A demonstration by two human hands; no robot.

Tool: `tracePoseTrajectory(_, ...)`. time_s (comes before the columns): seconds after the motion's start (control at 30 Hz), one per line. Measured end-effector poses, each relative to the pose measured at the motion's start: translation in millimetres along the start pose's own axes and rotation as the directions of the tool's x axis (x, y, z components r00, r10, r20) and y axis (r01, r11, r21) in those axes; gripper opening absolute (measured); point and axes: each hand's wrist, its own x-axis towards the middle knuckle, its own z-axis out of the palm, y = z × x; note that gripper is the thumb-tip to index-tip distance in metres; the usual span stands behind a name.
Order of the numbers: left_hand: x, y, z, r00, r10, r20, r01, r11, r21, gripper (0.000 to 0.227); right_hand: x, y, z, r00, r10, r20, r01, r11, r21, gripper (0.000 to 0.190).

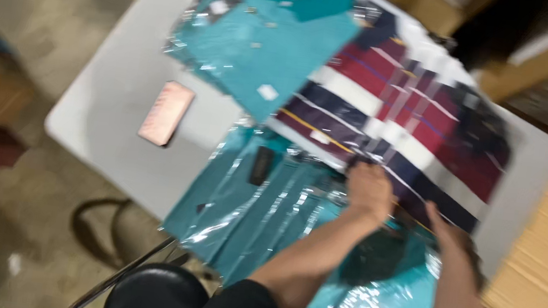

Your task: The person picks up individually packaged shirts from a table and places them into a large cardboard box.

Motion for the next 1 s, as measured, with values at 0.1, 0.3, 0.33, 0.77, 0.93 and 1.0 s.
tracePoseTrajectory(0.1, 23.7, 2.2, -84.3, 0.850, 0.057, 0.524, 0.107, 0.954, -0.279, 0.066, -0.7, -9.5, -8.0, 0.993, 0.093, -0.067, -0.083, 0.986, 0.147, 0.150)
tracePoseTrajectory(0.3, 47.1, -0.9, -142.4, 0.703, 0.195, 0.684, 0.234, 0.845, -0.482, 0.032, -12.1, -49.5, -11.5, 0.966, 0.241, -0.097, -0.211, 0.945, 0.248, 0.103)
tracePoseTrajectory(0.33, 49.8, -2.4, -154.8, 0.721, 0.207, 0.662, 0.220, 0.837, -0.502, 0.035, -12.1, -55.6, -10.1, 0.970, 0.207, -0.125, -0.168, 0.949, 0.267, 0.097)
tracePoseTrajectory(0.77, 103.6, -70.7, -147.9, 0.814, 0.009, 0.581, 0.222, 0.919, -0.325, 0.080, 68.8, -64.9, 30.4, 0.954, 0.047, -0.295, 0.118, 0.848, 0.517, 0.091)
tracePoseTrajectory(0.93, 120.8, -65.8, -117.8, 0.827, 0.048, 0.561, 0.124, 0.956, -0.265, 0.066, -18.3, -113.0, -34.9, 0.873, 0.045, -0.486, 0.106, 0.954, 0.280, 0.046)
tracePoseTrajectory(1.0, 108.3, -53.4, -138.4, 0.839, 0.071, 0.540, 0.085, 0.962, -0.259, 0.065, -64.7, -141.9, -59.6, 0.902, 0.025, -0.431, 0.094, 0.963, 0.253, 0.038)
